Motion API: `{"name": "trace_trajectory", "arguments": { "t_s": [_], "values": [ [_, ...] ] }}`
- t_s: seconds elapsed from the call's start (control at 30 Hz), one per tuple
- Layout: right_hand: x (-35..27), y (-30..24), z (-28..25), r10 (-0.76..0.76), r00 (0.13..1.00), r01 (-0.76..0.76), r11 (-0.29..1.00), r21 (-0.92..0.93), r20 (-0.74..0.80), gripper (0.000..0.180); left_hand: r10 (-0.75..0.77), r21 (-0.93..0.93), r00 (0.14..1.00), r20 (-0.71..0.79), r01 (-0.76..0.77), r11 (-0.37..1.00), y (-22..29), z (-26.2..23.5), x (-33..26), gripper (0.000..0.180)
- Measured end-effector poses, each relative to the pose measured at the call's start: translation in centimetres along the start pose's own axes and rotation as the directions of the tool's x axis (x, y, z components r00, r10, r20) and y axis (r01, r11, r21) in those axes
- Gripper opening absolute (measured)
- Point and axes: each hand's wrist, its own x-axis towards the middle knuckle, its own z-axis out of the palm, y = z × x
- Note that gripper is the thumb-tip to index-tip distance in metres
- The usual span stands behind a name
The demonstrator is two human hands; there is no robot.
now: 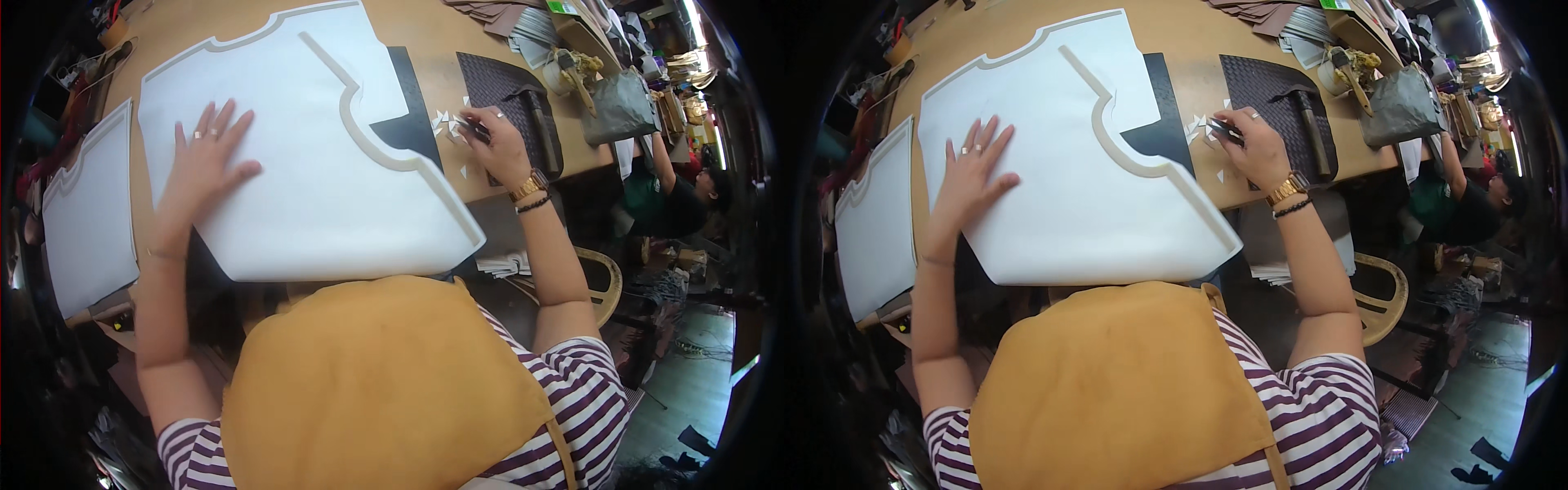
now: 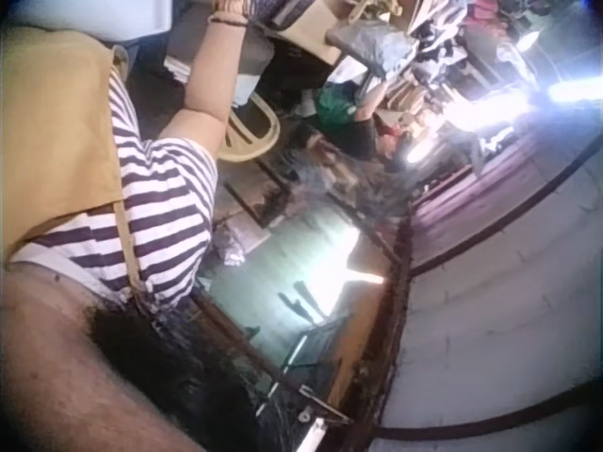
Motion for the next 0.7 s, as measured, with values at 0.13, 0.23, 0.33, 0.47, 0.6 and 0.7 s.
{"name": "trace_trajectory", "arguments": {
  "t_s": [0.13, 0.23, 0.33, 0.47, 0.6, 0.7],
  "values": [
    [-0.7, -3.6, -0.3, -0.028, 0.99, -0.002, 0.976, 0.216, 0.135, 0.025, 0.009, 0.12, 0.991, -0.13, 0.006, 0.993, -1.3, -0.6, 2.6, 0.065],
    [-2.2, -7.4, 0.2, -0.162, 0.929, 0.134, 0.985, 0.104, 0.334, 0.028, 0.049, 0.01, 0.978, -0.201, -0.048, 0.999, 4.7, -0.6, 2.1, 0.065],
    [-2.6, -9.2, 0.8, -0.132, 0.857, -0.03, 0.952, 0.304, 0.498, 0.023, 0.245, -0.355, 0.967, -0.076, -0.256, 0.899, 12.7, -2.1, -3.7, 0.081],
    [0.3, -6.8, 1.3, 0.041, 0.819, -0.337, 0.841, 0.423, 0.572, 0.035, 0.322, -0.295, 0.947, -0.003, -0.309, 0.904, 14.6, -1.0, -7.0, 0.075],
    [4.3, -8.2, -0.9, 0.284, 0.439, -0.722, 0.677, 0.146, 0.853, 0.039, 0.317, -0.32, 0.948, 0.02, -0.294, 0.901, 13.0, -0.9, -8.5, 0.067],
    [5.7, -8.4, -0.3, 0.255, 0.282, -0.71, 0.704, 0.022, 0.925, 0.045, 0.322, -0.354, 0.946, -0.033, -0.312, 0.882, 12.6, -0.8, -9.1, 0.068]
  ]
}}
